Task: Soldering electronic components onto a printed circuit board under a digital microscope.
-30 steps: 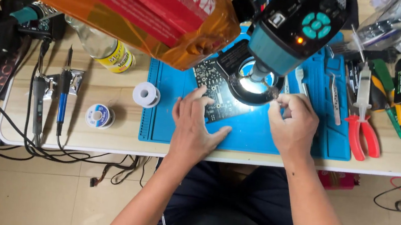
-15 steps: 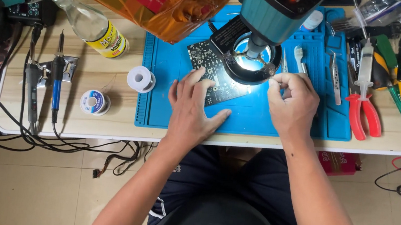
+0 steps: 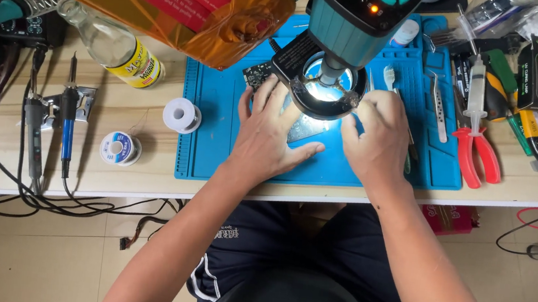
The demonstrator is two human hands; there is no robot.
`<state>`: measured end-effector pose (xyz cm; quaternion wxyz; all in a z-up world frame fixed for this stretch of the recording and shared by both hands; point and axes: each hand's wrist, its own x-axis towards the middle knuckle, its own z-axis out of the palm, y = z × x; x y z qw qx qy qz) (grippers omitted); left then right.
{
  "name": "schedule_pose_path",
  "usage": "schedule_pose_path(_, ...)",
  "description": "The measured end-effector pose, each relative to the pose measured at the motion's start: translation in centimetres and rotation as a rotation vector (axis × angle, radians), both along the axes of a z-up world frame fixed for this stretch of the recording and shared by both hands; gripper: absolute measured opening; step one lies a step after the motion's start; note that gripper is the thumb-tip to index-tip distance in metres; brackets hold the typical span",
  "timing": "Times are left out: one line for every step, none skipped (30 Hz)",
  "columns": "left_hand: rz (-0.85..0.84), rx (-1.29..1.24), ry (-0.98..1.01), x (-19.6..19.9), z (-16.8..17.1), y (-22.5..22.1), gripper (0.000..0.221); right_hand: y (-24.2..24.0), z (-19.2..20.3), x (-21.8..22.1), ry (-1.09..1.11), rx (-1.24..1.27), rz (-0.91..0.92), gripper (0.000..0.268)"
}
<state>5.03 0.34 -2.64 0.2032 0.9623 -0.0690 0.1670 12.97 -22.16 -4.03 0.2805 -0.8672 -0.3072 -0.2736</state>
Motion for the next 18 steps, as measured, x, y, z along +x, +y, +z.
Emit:
schedule_pose_path(0.0,-0.002,0.001,0.1,-0.2,0.0,0.085,0.3,0.1,0.4,0.001,-0.002,0.0,0.007)
schedule_pose_path(-0.009,-0.006,0.005,0.2,-0.3,0.0,0.086,0.7,0.2,0.8,-0.011,-0.016,0.017,0.007)
schedule_pose_path(-0.016,-0.01,0.008,0.3,-0.6,-0.1,0.086,1.0,0.3,1.2,-0.023,-0.03,0.037,0.008)
schedule_pose_path(-0.015,-0.013,0.008,0.4,-0.5,-0.1,0.086,1.7,1.2,1.1,-0.023,-0.032,0.038,0.008)
schedule_pose_path(-0.026,-0.017,0.003,0.4,-0.4,0.0,0.087,2.4,2.1,1.0,0.021,0.001,0.023,0.003)
schedule_pose_path(-0.038,-0.02,-0.002,0.4,-0.4,0.1,0.088,3.2,3.0,0.9,0.065,0.034,0.008,0.01)
schedule_pose_path(-0.034,-0.023,0.001,0.5,-0.3,0.0,0.088,3.4,2.8,1.2,0.068,0.031,0.012,0.01)
schedule_pose_path(-0.035,-0.019,-0.009,0.6,-0.2,0.0,0.087,3.5,2.5,1.5,0.087,0.06,0.023,0.014)
schedule_pose_path(-0.034,-0.013,-0.018,0.6,-0.2,0.0,0.087,3.7,2.2,1.8,0.106,0.09,0.035,0.019)
schedule_pose_path(-0.03,-0.015,-0.014,0.6,-0.2,0.0,0.087,3.9,2.9,1.6,0.11,0.088,0.039,0.019)
schedule_pose_path(-0.034,-0.024,-0.012,0.6,-0.2,0.0,0.087,4.2,3.7,1.4,0.143,0.094,0.046,0.022)
schedule_pose_path(-0.038,-0.032,-0.01,0.7,-0.1,0.0,0.087,4.4,4.5,1.2,0.176,0.099,0.053,0.025)
schedule_pose_path(-0.037,-0.035,-0.008,0.7,-0.3,0.0,0.087,4.3,4.6,1.1,0.179,0.097,0.053,0.025)
schedule_pose_path(-0.035,-0.029,-0.012,0.7,-0.5,-0.1,0.089,4.3,4.8,0.9,0.175,0.064,0.061,0.026)
schedule_pose_path(-0.032,-0.02,-0.019,0.8,-0.5,0.0,0.09,4.3,5.0,0.9,0.168,0.034,0.071,0.027)
schedule_pose_path(-0.03,-0.019,-0.02,0.7,-0.4,0.1,0.09,4.6,5.1,0.7,0.167,0.035,0.074,0.027)
schedule_pose_path(-0.03,-0.023,-0.008,0.7,-0.2,0.1,0.089,4.7,5.2,0.6,0.165,0.045,0.071,0.025)
schedule_pose_path(-0.03,-0.027,0.005,0.6,0.0,0.0,0.087,4.9,5.3,0.4,0.163,0.056,0.068,0.023)
